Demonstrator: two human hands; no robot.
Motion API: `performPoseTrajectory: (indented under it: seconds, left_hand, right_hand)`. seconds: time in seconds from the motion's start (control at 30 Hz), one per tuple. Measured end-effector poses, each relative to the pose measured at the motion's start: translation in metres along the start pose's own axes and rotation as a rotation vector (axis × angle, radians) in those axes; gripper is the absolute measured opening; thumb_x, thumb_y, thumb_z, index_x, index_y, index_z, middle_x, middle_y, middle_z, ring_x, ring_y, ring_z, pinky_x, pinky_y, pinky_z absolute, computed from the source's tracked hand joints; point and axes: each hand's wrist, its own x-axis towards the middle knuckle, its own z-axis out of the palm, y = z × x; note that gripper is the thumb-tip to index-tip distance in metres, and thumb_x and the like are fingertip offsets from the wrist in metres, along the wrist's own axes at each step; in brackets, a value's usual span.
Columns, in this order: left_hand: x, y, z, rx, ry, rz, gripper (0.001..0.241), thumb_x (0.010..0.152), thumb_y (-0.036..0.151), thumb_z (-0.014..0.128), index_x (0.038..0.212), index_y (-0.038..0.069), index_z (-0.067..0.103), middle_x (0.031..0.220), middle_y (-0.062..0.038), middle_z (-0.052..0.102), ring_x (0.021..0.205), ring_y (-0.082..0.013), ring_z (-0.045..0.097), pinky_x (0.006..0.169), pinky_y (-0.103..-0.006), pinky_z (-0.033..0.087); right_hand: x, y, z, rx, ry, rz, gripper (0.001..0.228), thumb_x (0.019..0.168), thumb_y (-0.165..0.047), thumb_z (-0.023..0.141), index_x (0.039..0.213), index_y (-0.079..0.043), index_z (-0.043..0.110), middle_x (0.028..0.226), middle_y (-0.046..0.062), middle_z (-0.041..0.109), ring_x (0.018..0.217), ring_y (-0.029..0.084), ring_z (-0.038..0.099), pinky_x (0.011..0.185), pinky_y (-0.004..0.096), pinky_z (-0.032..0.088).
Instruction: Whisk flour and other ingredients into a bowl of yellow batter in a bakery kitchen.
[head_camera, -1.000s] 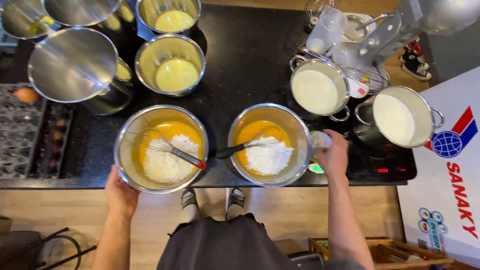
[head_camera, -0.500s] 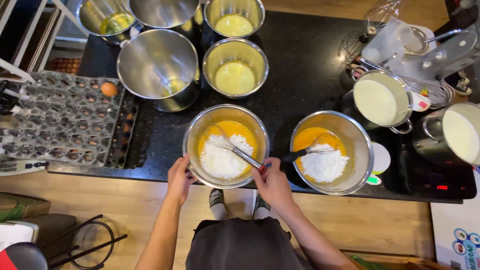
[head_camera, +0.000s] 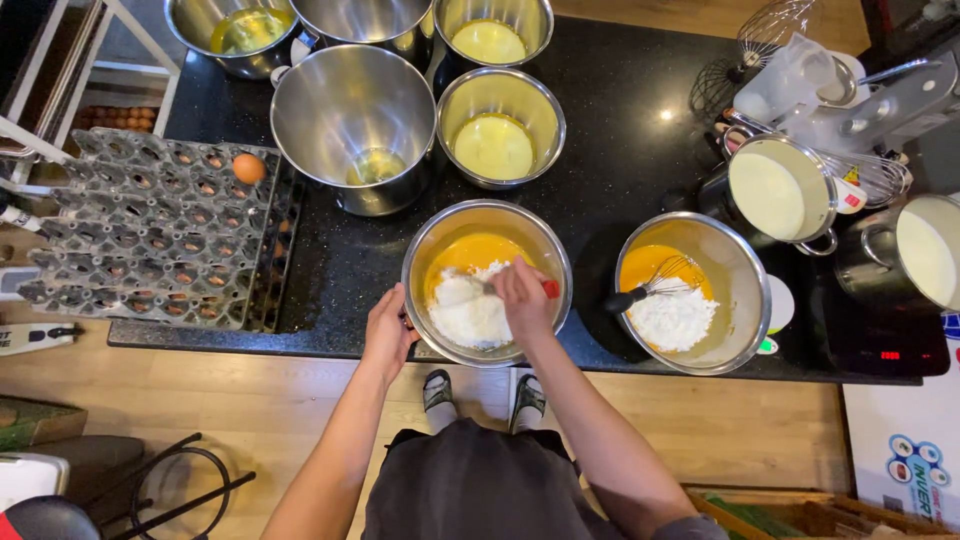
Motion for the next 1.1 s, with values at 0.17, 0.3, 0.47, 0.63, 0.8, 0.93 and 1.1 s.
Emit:
performPoseTrajectory:
  seconds: [0.17, 0.3, 0.47, 0.63, 0.8, 0.93, 1.1]
  left_hand:
    - [-0.017, 0.029, 0.030, 0.043, 0.086, -0.065, 0.031, 0.109, 0.033, 0.047, 0.114, 0.007, 0.063, 0.099, -0.004, 0.068, 0.081, -0.0126, 0.064, 0.075, -0.0366, 0.061]
    - [-0.015, 0.027, 0.028, 0.016, 0.060, -0.064, 0.032, 0.109, 0.033, 0.047, 0.116, 0.006, 0.062, 0.101, -0.004, 0.068, 0.084, -0.0139, 0.065, 0.077, -0.0383, 0.062]
    - [-0.016, 0.026, 0.031, 0.001, 0.042, -0.072, 0.035, 0.109, 0.034, 0.044, 0.121, 0.006, 0.062, 0.104, -0.006, 0.069, 0.091, -0.0169, 0.069, 0.081, -0.0398, 0.062]
    - [-0.017, 0.026, 0.034, 0.004, 0.058, -0.079, 0.036, 0.108, 0.034, 0.043, 0.121, 0.005, 0.060, 0.108, -0.009, 0.070, 0.095, -0.0200, 0.071, 0.081, -0.0422, 0.062]
    - [-0.018, 0.024, 0.032, -0.015, 0.048, -0.032, 0.036, 0.109, 0.033, 0.044, 0.123, 0.005, 0.061, 0.112, -0.008, 0.069, 0.098, -0.0196, 0.070, 0.083, -0.0409, 0.062]
    - [-0.017, 0.022, 0.031, -0.017, 0.044, -0.011, 0.035, 0.109, 0.032, 0.045, 0.124, 0.005, 0.061, 0.114, -0.009, 0.069, 0.098, -0.0195, 0.069, 0.082, -0.0409, 0.062]
    - [-0.023, 0.027, 0.039, -0.005, 0.107, -0.009, 0.034, 0.107, 0.032, 0.047, 0.122, 0.006, 0.063, 0.114, -0.007, 0.071, 0.098, -0.0166, 0.070, 0.082, -0.0376, 0.062]
  right_hand:
    - [-0.021, -0.038, -0.029, -0.047, -0.002, 0.038, 0.059, 0.104, -0.028, 0.055, 0.052, -0.015, 0.031, 0.048, 0.000, 0.029, 0.048, 0.018, 0.033, 0.064, 0.039, 0.043]
    - [-0.012, -0.069, -0.046, -0.195, 0.023, 0.020, 0.057, 0.101, -0.028, 0.055, 0.051, -0.013, 0.032, 0.048, 0.003, 0.033, 0.046, 0.018, 0.034, 0.057, 0.037, 0.041]
    - [0.019, -0.068, -0.049, -0.273, 0.085, -0.159, 0.057, 0.105, -0.025, 0.056, 0.055, -0.013, 0.032, 0.050, 0.000, 0.031, 0.045, 0.014, 0.029, 0.052, 0.033, 0.032]
    - [0.043, -0.045, -0.037, -0.259, 0.153, -0.270, 0.056, 0.106, -0.022, 0.057, 0.056, -0.012, 0.034, 0.051, 0.001, 0.036, 0.048, 0.015, 0.035, 0.054, 0.033, 0.035]
    - [0.052, -0.025, -0.017, -0.173, 0.209, -0.301, 0.054, 0.104, -0.020, 0.057, 0.055, -0.011, 0.035, 0.051, 0.004, 0.040, 0.047, 0.017, 0.038, 0.051, 0.033, 0.034]
    - [0.048, -0.010, -0.006, -0.081, 0.165, -0.260, 0.054, 0.104, -0.019, 0.057, 0.055, -0.013, 0.032, 0.050, 0.003, 0.037, 0.045, 0.015, 0.034, 0.051, 0.034, 0.034]
    - [0.018, 0.000, 0.003, -0.051, 0.088, -0.065, 0.055, 0.103, -0.020, 0.054, 0.053, -0.013, 0.033, 0.047, 0.002, 0.033, 0.044, 0.017, 0.034, 0.055, 0.038, 0.040]
